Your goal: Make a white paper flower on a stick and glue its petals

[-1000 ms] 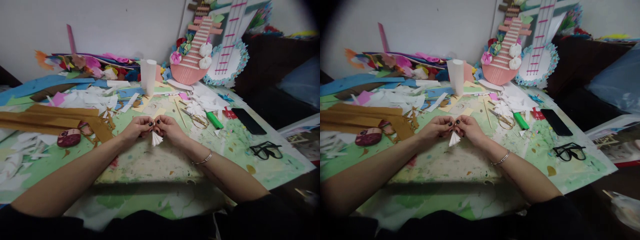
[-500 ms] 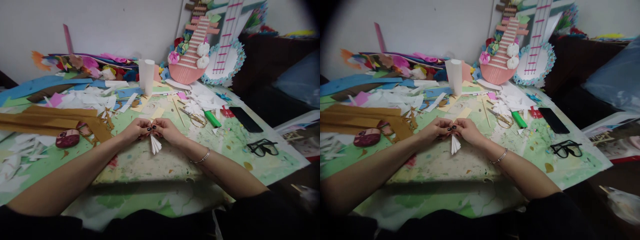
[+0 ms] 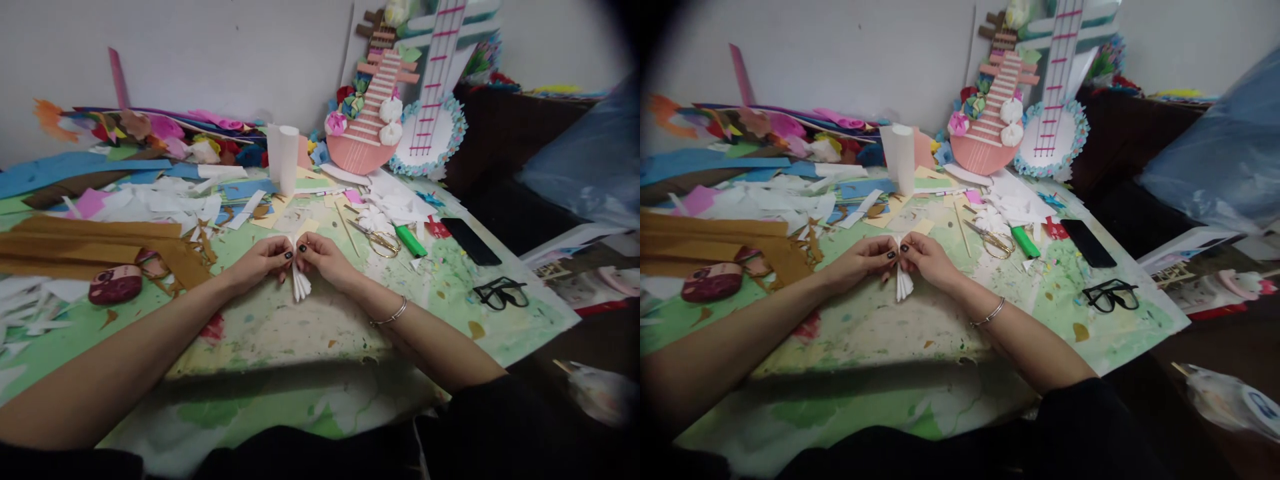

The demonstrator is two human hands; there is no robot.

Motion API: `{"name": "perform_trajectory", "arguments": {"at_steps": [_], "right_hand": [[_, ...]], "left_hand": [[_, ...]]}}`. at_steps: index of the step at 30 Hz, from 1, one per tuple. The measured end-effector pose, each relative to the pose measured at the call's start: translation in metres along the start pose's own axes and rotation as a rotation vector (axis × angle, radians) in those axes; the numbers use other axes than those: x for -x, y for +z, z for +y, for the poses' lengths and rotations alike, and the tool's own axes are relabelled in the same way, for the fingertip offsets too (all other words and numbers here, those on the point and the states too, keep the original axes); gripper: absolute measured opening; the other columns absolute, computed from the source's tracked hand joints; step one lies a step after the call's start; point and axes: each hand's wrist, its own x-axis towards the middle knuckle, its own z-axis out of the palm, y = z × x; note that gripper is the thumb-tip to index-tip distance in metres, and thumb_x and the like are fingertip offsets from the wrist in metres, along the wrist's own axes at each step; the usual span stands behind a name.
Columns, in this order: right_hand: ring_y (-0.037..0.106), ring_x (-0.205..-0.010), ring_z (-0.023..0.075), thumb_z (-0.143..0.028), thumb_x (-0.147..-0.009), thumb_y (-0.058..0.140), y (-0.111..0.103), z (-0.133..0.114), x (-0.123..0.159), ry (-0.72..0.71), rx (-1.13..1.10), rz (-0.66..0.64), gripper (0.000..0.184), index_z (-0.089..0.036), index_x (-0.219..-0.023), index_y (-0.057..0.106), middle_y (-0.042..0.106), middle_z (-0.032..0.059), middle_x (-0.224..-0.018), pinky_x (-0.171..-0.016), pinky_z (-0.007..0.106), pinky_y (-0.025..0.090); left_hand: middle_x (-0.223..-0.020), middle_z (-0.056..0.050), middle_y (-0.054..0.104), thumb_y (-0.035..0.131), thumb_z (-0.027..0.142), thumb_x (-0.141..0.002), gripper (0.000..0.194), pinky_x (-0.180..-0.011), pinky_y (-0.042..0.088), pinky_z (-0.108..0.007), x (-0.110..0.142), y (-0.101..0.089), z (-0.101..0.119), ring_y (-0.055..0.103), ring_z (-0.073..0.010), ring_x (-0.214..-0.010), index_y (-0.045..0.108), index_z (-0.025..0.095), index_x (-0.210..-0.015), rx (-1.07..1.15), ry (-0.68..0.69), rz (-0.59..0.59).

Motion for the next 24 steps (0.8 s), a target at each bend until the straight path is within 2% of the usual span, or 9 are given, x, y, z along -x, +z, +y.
{"name": "perform_trajectory", "arguments": {"at_steps": [3, 6, 8, 10, 12, 14, 19, 21, 24], "right_hand": [[0.058, -0.067, 0.0094, -0.037, -0.089, 0.046, -0.015, -0.015, 0.000, -0.047, 0.073, 0.023, 0.018, -0.021, -0.097, 0.050, 0.065, 0.0026, -0.090, -0.066, 0.026, 0.047], [0.061, -0.072, 0.0109, -0.021, -0.082, 0.049, -0.046, -0.037, 0.006, -0.078, 0.461, 0.261, 0.016, -0.020, -0.096, 0.055, 0.065, 0.0043, -0.102, -0.069, 0.027, 0.047], [0.062, -0.078, 0.0153, -0.015, -0.077, 0.052, -0.071, -0.050, 0.012, 0.035, 0.883, 0.427, 0.013, -0.017, -0.086, 0.061, 0.067, 0.0049, -0.089, -0.075, 0.029, 0.045], [0.062, -0.083, 0.0199, -0.011, -0.072, 0.056, -0.096, -0.059, 0.018, 0.256, 1.251, 0.484, 0.017, -0.016, -0.085, 0.065, 0.069, 0.0076, -0.088, -0.076, 0.032, 0.044], [0.062, -0.083, 0.0224, -0.012, -0.067, 0.062, -0.117, -0.061, 0.022, 0.528, 1.444, 0.402, 0.024, -0.014, -0.091, 0.067, 0.069, 0.0109, -0.091, -0.069, 0.030, 0.043], [0.062, -0.077, 0.0224, -0.015, -0.065, 0.066, -0.133, -0.059, 0.024, 0.755, 1.482, 0.324, 0.026, -0.012, -0.091, 0.069, 0.069, 0.0130, -0.085, -0.061, 0.028, 0.041], [0.059, -0.068, 0.0154, -0.019, -0.067, 0.066, -0.159, -0.050, 0.020, 0.650, 1.429, 0.149, 0.012, -0.015, -0.078, 0.071, 0.069, 0.0064, -0.075, -0.059, 0.025, 0.040], [0.058, -0.065, 0.0144, -0.019, -0.066, 0.066, -0.163, -0.050, 0.017, 0.636, 1.406, 0.066, 0.009, -0.016, -0.073, 0.070, 0.067, 0.0043, -0.070, -0.058, 0.025, 0.040], [0.057, -0.063, 0.0145, -0.022, -0.064, 0.065, -0.160, -0.053, 0.013, 0.666, 1.389, 0.070, 0.006, -0.017, -0.064, 0.067, 0.063, 0.0025, -0.063, -0.055, 0.025, 0.038]], "left_hand": [[-0.069, 0.001, 0.056, 0.072, 0.038, -0.073, 0.033, -0.049, 0.048, -0.021, -0.001, -0.002, -0.002, 0.054, -0.0086, -0.052, 0.049, 0.015, -0.080, 0.047, -0.001, 0.056], [-0.066, 0.004, 0.054, 0.076, 0.032, -0.068, 0.036, -0.045, 0.045, -0.019, -0.002, -0.002, -0.003, 0.053, -0.0074, -0.048, 0.048, 0.016, -0.082, 0.016, -0.012, 0.112], [-0.067, 0.004, 0.054, 0.076, 0.029, -0.066, 0.036, -0.044, 0.045, -0.019, -0.002, 0.000, -0.002, 0.053, -0.0074, -0.048, 0.047, 0.016, -0.081, 0.008, -0.012, 0.147], [-0.069, 0.004, 0.054, 0.074, 0.026, -0.066, 0.033, -0.046, 0.046, -0.020, -0.001, 0.002, -0.001, 0.053, -0.0074, -0.050, 0.046, 0.016, -0.081, 0.011, -0.009, 0.191], [-0.068, 0.004, 0.052, 0.068, 0.022, -0.068, 0.028, -0.048, 0.046, -0.021, 0.001, 0.005, 0.001, 0.051, -0.0075, -0.050, 0.048, 0.016, -0.086, -0.005, -0.014, 0.224], [-0.068, 0.004, 0.051, 0.063, 0.016, -0.069, 0.027, -0.047, 0.044, -0.020, 0.002, 0.007, 0.001, 0.048, -0.0072, -0.049, 0.050, 0.017, -0.093, -0.088, 0.002, 0.253], [-0.103, -0.007, 0.050, 0.057, 0.017, -0.072, 0.015, -0.061, 0.045, -0.023, 0.004, 0.003, 0.001, 0.052, -0.0112, -0.074, 0.063, 0.016, -0.085, -0.554, 0.215, 0.372], [-0.104, -0.007, 0.049, 0.058, 0.024, -0.075, 0.017, -0.064, 0.045, -0.025, 0.004, 0.002, 0.003, 0.051, -0.0113, -0.073, 0.064, 0.016, -0.088, -0.661, 0.181, 0.346], [-0.091, -0.004, 0.052, 0.067, 0.033, -0.071, 0.027, -0.059, 0.039, -0.026, 0.003, 0.003, 0.009, 0.045, -0.0103, -0.061, 0.059, 0.015, -0.090, -0.794, 0.075, 0.340]]}}
